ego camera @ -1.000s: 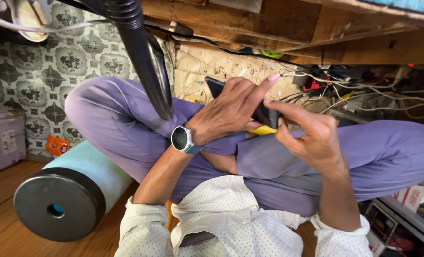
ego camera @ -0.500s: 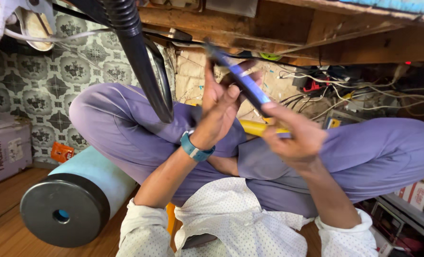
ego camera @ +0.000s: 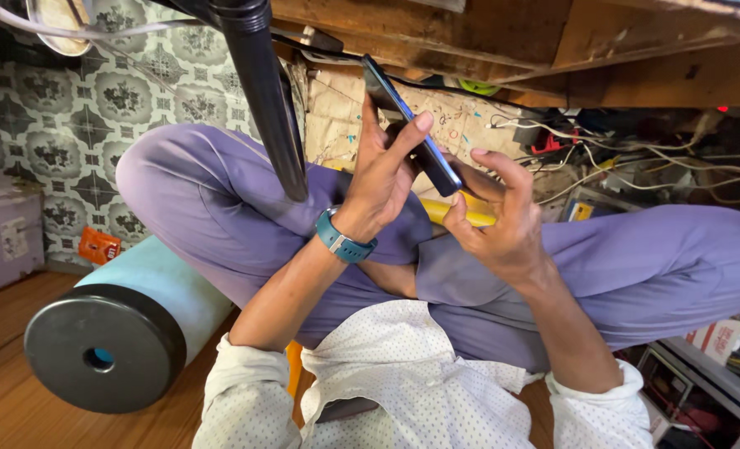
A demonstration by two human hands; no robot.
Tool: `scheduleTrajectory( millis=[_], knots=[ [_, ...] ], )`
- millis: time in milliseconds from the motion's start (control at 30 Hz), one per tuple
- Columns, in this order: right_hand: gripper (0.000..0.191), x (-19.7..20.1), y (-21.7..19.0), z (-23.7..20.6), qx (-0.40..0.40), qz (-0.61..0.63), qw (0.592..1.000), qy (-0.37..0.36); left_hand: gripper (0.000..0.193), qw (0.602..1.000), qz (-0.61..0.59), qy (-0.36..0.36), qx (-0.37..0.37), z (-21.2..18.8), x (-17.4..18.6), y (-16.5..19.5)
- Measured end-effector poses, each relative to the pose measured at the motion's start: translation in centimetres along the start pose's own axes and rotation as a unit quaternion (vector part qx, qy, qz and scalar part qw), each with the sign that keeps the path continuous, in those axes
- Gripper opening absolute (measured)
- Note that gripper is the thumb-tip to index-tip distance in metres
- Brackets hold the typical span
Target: The person is repairing a smartphone by using a prying tool to remove the back cover and then using a screwdriver to unscrew internal components. The person is sitting cross-legged on the floor in a cluttered room.
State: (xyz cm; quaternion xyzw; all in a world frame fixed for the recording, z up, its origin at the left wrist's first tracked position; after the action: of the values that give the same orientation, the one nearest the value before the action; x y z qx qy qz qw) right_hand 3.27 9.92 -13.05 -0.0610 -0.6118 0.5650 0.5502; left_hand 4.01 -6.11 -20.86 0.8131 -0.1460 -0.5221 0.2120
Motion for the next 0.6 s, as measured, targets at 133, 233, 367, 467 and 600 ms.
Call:
scheduleTrajectory(
  millis=[133, 233, 367, 467, 600],
  knots=[
    [0.062, -0.3, 0.4, -0.2, -0.012, 0.040, 0.999, 0.018, 0.081, 1.000, 0.015, 0.009, 0.018, 0.3, -0.1, -0.2],
    [0.056, -0.4, 0.4, -0.2, 0.008, 0.045, 0.998, 0.041, 0.091, 0.999, 0.030, 0.008, 0.016, 0.4, 0.0, -0.4],
    [0.053, -0.6, 0.3, -0.4, 0.003, 0.045, 0.999, 0.019, 0.101, 1.000, 0.022, -0.004, 0.015, 0.5, 0.2, -0.8],
    [0.052, -0.7, 0.0, -0.5, 0.008, 0.015, 1.000, 0.015, 0.107, 0.999, 0.036, 0.001, 0.015, 0.6, 0.0, -0.8],
    [0.050, -1.0, 0.3, -0.8, 0.001, 0.006, 1.000, 0.023, 0.112, 0.998, 0.066, 0.010, 0.002, 1.1, -0.3, -0.4]
  ],
)
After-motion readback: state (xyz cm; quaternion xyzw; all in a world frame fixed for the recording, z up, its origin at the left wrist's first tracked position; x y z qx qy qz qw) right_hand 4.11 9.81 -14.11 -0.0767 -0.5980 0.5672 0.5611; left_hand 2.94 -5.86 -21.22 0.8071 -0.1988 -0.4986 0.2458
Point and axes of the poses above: each hand's wrist, its own z-axis towards the middle knuckle, its own x-axis out of the back of the hand, y = z × x, the point moved 4 cm from there along z, towards the middle knuckle, and after that the axes turned 4 degrees about z, right-handed, at the moved point
